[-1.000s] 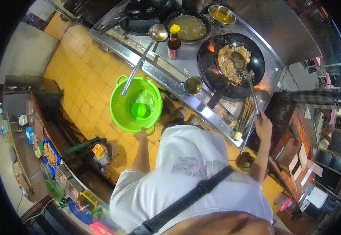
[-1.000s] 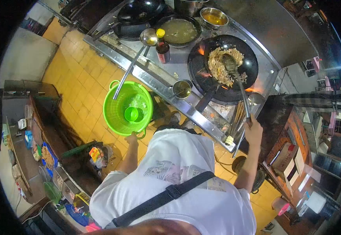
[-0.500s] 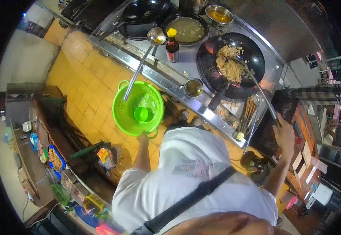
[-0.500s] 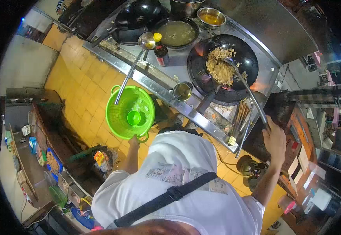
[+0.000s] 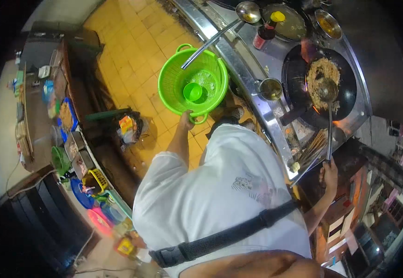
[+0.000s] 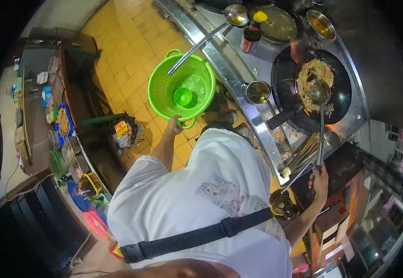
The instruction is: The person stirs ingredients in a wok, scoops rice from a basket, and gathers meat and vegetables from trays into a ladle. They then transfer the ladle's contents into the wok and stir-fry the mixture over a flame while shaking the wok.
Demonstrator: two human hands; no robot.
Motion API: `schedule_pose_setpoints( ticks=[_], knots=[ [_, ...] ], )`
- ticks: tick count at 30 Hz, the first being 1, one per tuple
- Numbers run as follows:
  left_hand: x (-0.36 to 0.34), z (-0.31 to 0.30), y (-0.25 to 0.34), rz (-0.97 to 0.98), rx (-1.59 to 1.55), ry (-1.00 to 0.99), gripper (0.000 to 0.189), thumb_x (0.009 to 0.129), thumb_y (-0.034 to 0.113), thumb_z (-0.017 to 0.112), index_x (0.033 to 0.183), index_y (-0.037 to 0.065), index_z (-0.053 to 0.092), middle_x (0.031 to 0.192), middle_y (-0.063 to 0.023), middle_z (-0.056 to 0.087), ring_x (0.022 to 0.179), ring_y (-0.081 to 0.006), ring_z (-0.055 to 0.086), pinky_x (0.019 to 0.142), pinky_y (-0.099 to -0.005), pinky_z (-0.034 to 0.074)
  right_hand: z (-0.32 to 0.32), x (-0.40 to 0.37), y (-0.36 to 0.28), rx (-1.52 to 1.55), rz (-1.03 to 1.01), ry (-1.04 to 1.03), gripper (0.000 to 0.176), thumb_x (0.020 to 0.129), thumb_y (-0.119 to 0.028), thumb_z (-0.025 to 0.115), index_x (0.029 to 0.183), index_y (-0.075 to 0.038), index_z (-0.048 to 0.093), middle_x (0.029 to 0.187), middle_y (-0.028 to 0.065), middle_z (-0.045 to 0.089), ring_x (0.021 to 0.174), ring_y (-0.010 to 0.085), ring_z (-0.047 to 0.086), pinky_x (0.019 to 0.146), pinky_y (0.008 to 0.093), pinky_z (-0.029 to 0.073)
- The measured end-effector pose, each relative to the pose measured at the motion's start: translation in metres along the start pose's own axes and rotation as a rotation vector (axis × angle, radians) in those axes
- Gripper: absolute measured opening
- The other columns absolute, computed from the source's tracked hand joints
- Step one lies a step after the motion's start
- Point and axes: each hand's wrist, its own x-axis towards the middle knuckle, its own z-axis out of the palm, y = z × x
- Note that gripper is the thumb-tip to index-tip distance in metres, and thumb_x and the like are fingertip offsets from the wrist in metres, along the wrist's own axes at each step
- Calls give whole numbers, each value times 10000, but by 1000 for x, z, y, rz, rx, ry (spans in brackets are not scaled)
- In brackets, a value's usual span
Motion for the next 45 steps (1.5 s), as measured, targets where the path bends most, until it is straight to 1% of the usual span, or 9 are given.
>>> schedule_pose_setpoints(
  ticks=[5, 7, 10, 20, 24, 26, 30, 41, 45],
  knots=[
    [-66, 12, -14, 104, -177, 137, 158, 803, 144, 496, 939, 63, 488, 785, -76, 518, 606, -213, 499, 512, -337, 433, 25, 60, 36, -416, -88, 75, 548, 876, -157, 513, 1362, -25, 296, 863, 162, 587, 628, 212, 594, 521, 341, 478],
    [-91, -8, -28, 200, -146, 299, 180, 767, 103, 530, 925, 23, 496, 785, -96, 533, 602, -214, 521, 518, -335, 456, 48, 78, 30, -931, -645, 351, 486, 845, -142, 543, 1284, 4, 395, 1089, 240, 539, 970, 326, 558, 804, 416, 453],
    [-146, -6, -36, 376, -225, 583, 189, 733, 79, 561, 895, -2, 506, 792, -103, 551, 608, -202, 542, 495, -311, 450, 124, 57, -55, -705, -863, 339, 427, 824, -137, 553, 1214, 9, 459, 1184, 237, 485, 1131, 370, 433, 952, 430, 344],
    [-310, 31, -67, 722, -448, 881, 131, 712, 10, 551, 838, -20, 537, 814, -64, 540, 690, -182, 551, 566, -323, 458, 350, -68, -166, -478, -1579, -863, 429, 820, -189, 582, 1184, 4, 465, 1085, 199, 527, 981, 360, 542, 818, 403, 458],
    [-346, 67, -65, 929, -306, 796, 151, 686, -3, 552, 825, -63, 558, 773, -64, 577, 708, -169, 549, 618, -269, 423, 391, -110, -183, -571, -1561, -724, 530, 812, -270, 600, 1195, 40, 404, 989, 240, 565, 901, 398, 572, 753, 430, 483],
    [-357, 97, -54, 1008, -162, 700, 190, 688, 25, 546, 868, -40, 550, 829, -41, 554, 738, -161, 533, 689, -296, 433, 393, -126, -212, -921, -1137, -643, 560, 814, -355, 613, 1172, 35, 431, 979, 239, 594, 861, 424, 579, 763, 425, 486],
    [-356, 152, -28, 1156, 179, 590, 239, 674, 48, 551, 901, -27, 556, 863, -51, 570, 787, -178, 533, 723, -314, 424, 389, -78, -241, -607, -1092, -530, 509, 786, -314, 646, 1099, 30, 437, 875, 242, 607, 769, 450, 585, 688, 460, 486],
    [-294, 330, 47, 1621, 673, -125, 183, 776, 54, 594, 910, -68, 566, 869, -172, 618, 764, -273, 581, 671, -356, 436, 127, -33, -173, 299, -1309, 298, 473, 754, -8, 490, 1178, 52, 290, 1021, 312, 509, 951, 437, 535, 821, 411, 425],
    [-291, 430, 32, 1523, 756, -315, 271, 773, 39, 580, 1011, -86, 549, 974, -197, 622, 796, -298, 603, 712, -331, 453, 80, -63, -101, 371, -926, 582, 523, 748, 17, 444, 1232, 54, 249, 1121, 264, 476, 1046, 369, 498, 909, 385, 369]
  ],
)
